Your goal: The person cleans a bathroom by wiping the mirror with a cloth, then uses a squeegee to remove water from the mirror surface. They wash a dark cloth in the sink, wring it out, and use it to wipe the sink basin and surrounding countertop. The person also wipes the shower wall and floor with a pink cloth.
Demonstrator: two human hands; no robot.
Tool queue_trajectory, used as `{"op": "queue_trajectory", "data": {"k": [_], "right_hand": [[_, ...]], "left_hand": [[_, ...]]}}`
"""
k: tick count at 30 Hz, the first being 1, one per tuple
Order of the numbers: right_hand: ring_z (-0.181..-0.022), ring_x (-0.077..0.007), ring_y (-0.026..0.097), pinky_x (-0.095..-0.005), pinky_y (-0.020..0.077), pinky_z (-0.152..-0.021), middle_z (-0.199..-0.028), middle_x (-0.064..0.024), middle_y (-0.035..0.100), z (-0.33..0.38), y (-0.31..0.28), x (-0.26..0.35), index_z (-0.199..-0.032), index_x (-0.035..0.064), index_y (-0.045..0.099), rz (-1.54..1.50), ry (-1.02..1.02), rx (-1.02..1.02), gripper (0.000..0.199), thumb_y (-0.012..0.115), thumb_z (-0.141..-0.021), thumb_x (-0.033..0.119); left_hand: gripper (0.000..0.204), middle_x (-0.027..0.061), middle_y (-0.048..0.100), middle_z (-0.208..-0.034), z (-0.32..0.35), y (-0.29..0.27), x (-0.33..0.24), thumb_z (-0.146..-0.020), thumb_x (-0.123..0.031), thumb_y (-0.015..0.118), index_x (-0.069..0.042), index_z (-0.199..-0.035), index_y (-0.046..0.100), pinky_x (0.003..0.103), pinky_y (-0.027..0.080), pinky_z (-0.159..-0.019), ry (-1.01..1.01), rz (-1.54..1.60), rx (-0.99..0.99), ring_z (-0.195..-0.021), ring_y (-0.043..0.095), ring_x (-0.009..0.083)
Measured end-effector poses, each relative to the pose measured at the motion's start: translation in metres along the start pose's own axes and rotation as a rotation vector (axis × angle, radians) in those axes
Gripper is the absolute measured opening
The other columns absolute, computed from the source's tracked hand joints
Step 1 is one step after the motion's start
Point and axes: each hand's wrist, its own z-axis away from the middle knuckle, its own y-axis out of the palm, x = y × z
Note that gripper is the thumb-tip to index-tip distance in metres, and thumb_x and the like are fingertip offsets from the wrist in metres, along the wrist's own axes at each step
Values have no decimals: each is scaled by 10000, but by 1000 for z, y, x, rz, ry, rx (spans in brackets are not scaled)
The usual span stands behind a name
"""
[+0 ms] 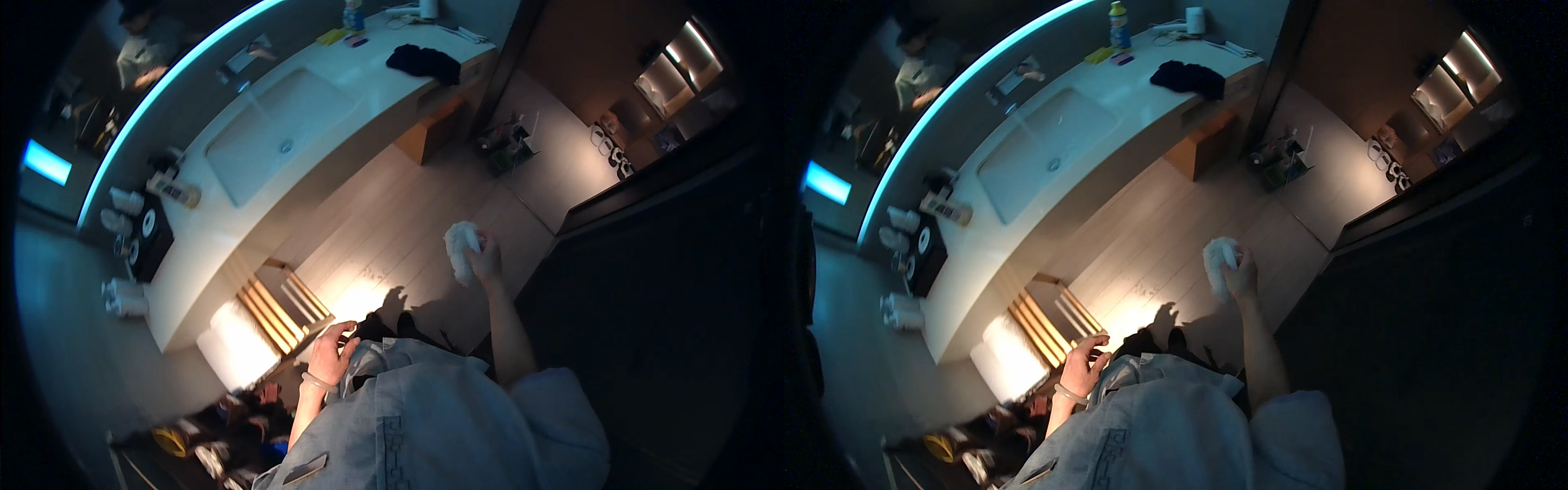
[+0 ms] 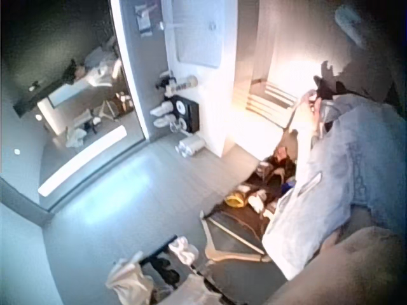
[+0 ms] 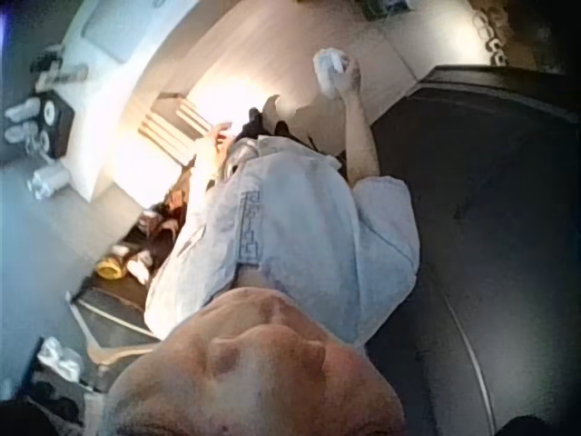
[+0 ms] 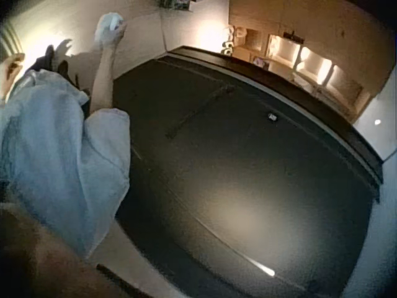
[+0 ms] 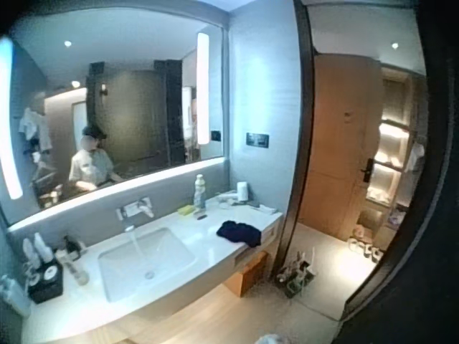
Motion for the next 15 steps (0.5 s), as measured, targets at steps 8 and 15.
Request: {"op": "queue_trajectory", "data": {"k": [8, 15], "right_hand": [[-1096, -373, 583, -426, 462, -940, -1136, -226, 612, -134, -41, -13, -1265, -3, 507, 470, 96, -49, 411, 534, -857, 35], [-1079, -378, 582, -442, 458, -916, -1156, -201, 611, -267, -86, -43, -1241, 42, 537, 592, 231, -192, 363, 561, -884, 101]], "left_hand": [[306, 143, 659, -1061, -226, -17, -15, -874, -88, 650, -5, -1164, 600, 316, 550, -721, 139, -107, 165, -838, 675, 227], [306, 149, 642, -1062, -420, 13, -111, -859, -66, 644, -21, -1157, 590, 353, 542, -750, 270, -72, 205, -840, 665, 255]]}}
